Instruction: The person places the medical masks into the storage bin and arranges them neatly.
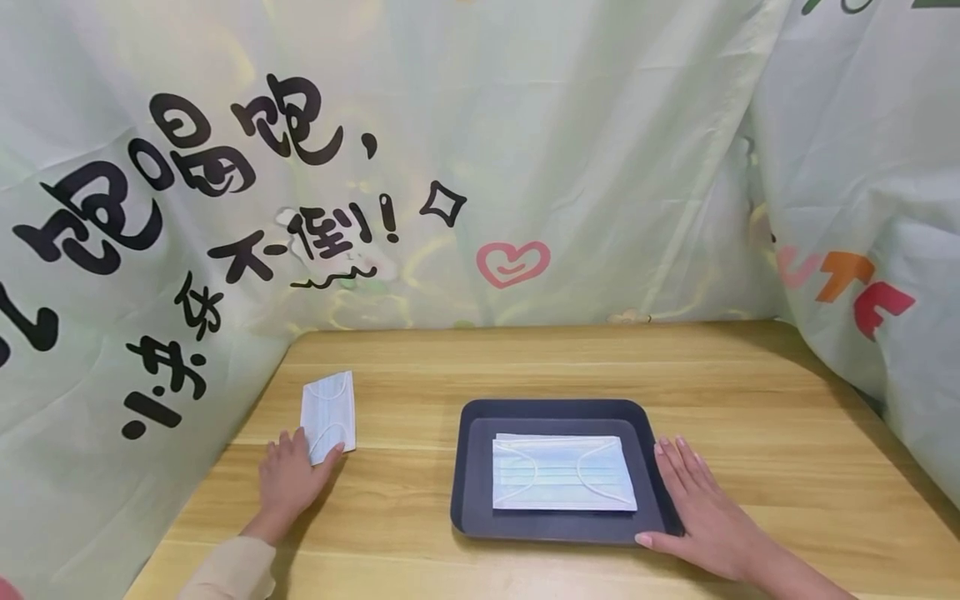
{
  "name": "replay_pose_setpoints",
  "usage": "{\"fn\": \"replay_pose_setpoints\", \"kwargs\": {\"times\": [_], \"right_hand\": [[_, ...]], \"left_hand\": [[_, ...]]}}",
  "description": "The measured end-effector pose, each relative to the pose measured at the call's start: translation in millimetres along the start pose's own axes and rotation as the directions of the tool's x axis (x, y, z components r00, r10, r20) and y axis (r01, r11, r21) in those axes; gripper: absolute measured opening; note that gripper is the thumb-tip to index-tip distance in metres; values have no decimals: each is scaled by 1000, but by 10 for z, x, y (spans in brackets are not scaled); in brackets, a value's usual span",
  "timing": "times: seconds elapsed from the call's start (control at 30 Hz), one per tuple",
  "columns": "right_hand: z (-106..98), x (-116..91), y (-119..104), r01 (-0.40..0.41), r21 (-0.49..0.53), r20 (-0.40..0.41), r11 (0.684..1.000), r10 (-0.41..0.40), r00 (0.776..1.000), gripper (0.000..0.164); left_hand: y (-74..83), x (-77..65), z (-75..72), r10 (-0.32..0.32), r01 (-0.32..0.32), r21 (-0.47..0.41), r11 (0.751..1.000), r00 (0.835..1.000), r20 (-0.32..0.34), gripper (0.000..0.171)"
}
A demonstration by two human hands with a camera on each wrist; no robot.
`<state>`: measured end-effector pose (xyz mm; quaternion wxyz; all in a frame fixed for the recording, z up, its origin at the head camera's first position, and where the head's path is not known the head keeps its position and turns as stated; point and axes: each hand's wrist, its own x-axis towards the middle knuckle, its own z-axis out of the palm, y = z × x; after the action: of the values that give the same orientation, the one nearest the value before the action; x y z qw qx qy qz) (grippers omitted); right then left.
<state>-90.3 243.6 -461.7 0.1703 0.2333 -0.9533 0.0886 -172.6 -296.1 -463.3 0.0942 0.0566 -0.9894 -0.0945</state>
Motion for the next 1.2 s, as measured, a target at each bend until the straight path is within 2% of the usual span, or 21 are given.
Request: {"fn": "replay_pose_setpoints", "kwargs": {"times": [0.13,0.4,0.77,1.0,1.1,1.2], "right_hand": [[-9,3,0,9,9,-9,1000,-9,1000,105],[-12,11,11,16,2,-11,1000,-16,1000,105],[-1,6,13,21,-2,-14,1000,-22,1000,105],[-10,6,1,26,4,-11,1000,-26,1000,107],[-9,5,-2,30,7,-19,1000,-30,999,107],[-4,7,2,29,6,-21,1000,-29,999,107]], "left_hand": [[-28,19,-12,-33,31,-37,999,999,-34,81],[-40,16,-36,-141,144,-130,981,989,35,76],[-4,38,-46,-199,208,-208,956,978,61,66],[33,79,-75,-214,214,-251,944,976,30,53],[54,108,-121,-242,250,-250,935,968,66,51],[63,128,-171,-282,303,-251,919,952,117,49]]}}
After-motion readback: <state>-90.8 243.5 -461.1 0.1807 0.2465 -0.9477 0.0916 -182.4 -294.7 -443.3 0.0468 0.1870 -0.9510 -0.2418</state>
